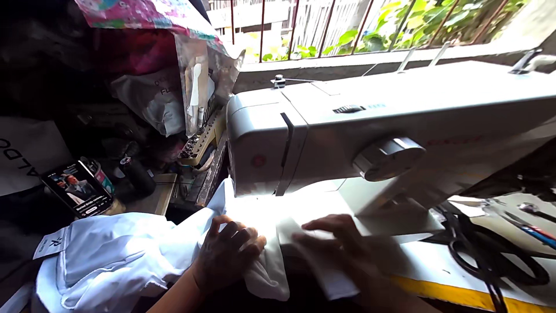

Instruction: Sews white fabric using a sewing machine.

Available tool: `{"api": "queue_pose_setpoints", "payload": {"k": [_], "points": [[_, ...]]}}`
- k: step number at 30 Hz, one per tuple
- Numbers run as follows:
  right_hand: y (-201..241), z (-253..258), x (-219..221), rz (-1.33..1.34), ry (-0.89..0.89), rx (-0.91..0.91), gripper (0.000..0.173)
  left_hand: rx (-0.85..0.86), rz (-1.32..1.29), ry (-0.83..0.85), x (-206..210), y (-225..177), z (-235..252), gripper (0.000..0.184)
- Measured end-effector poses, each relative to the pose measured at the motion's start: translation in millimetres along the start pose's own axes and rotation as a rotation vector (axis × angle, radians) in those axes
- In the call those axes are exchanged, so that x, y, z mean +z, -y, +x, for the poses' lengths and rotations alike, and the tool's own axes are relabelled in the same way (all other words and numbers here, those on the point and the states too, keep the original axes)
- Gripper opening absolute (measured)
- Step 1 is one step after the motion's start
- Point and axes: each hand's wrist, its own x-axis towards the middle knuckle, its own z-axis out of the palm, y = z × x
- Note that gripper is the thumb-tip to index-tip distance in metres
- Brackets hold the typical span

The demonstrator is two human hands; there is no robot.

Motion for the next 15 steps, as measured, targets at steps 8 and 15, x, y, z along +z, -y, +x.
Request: {"api": "queue_pose_setpoints", "payload": {"k": [8, 15], "points": [[7.6, 50.9, -9.2, 0.168, -0.038, 0.125, 0.015, 0.018, 0.007, 0.017, 1.1, -10.6, 9.1, 0.023], [4.2, 2.4, 11.2, -0.041, 0.17, -0.101, 0.024, 0.016, 0.013, 0.048, -0.5, -12.3, 10.0, 0.022]]}}
